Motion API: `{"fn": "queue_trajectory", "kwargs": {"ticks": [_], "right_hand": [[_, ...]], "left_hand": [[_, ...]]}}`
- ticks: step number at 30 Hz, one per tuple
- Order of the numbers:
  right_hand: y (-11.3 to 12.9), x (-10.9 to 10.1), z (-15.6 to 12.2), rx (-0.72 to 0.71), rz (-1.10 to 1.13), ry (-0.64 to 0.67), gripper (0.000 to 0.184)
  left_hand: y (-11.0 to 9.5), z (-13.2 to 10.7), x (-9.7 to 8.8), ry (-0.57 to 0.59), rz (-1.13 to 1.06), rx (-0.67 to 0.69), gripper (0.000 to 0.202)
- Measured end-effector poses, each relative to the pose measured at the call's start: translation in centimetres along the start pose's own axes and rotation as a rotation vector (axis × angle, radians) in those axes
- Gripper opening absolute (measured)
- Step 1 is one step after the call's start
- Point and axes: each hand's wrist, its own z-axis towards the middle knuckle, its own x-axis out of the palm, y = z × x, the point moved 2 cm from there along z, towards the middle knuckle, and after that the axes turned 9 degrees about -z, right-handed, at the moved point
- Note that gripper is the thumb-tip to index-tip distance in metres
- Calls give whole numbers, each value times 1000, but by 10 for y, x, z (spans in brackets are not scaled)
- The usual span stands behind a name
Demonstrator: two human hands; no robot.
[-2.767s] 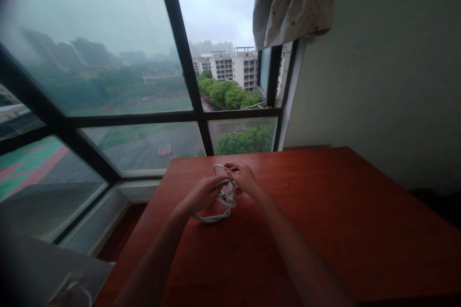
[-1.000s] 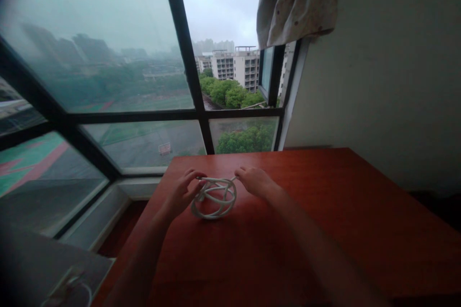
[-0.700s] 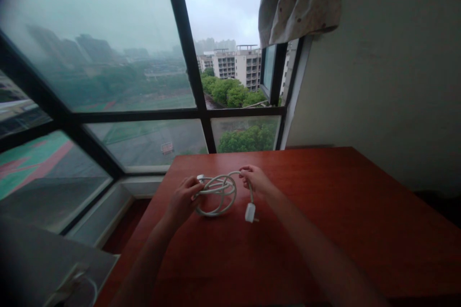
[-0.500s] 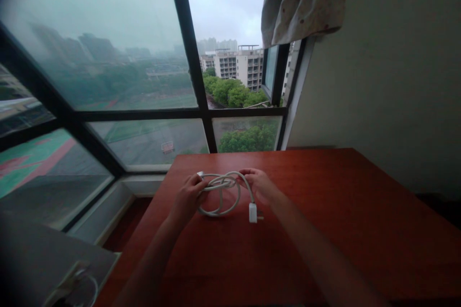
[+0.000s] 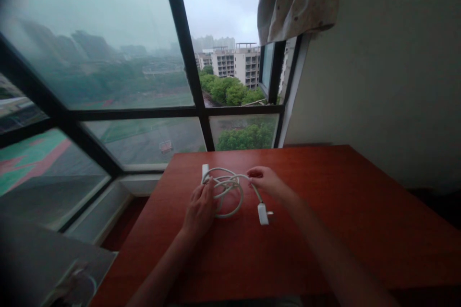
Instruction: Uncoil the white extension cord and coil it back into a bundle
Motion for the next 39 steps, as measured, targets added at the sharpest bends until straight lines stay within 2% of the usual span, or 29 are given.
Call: {"fn": "queue_trajectory", "kwargs": {"ticks": [2, 6, 9, 12, 14, 17, 22, 29, 34, 37, 39], "right_hand": [[4, 1, -3, 51, 96, 20, 21], [12, 10, -10, 73, 280, 135, 43], [18, 17, -11, 80, 337, 136, 37], [25, 28, -7, 78, 527, 128, 34], [27, 37, 0, 52, 656, 77, 35], [21, 51, 14, 51, 728, -81, 36], [-2, 71, 34, 69, 543, -338, 35], [-20, 86, 38, 29, 344, -444, 28], [-14, 84, 35, -184, -231, -390, 11], [-6, 76, 33, -278, -408, -302, 10], [-2, 69, 32, -309, -476, -227, 12]], "left_hand": [[-4, -2, 3, 22, 4, 17, 59], [-6, -1, 9, 83, -23, 86, 59], [-5, 2, 12, 124, -76, 131, 60], [-6, 5, 13, 129, -153, 154, 58], [-6, 5, 15, 120, -202, 155, 51], [-5, 4, 17, 105, -285, 139, 36], [2, -2, 14, 73, -331, 113, 33], [5, -13, -1, -88, -242, 131, 30], [13, -3, -17, -193, -253, 43, 23], [18, 10, -21, -199, -253, 5, 26], [18, 19, -20, -162, -258, 21, 29]]}}
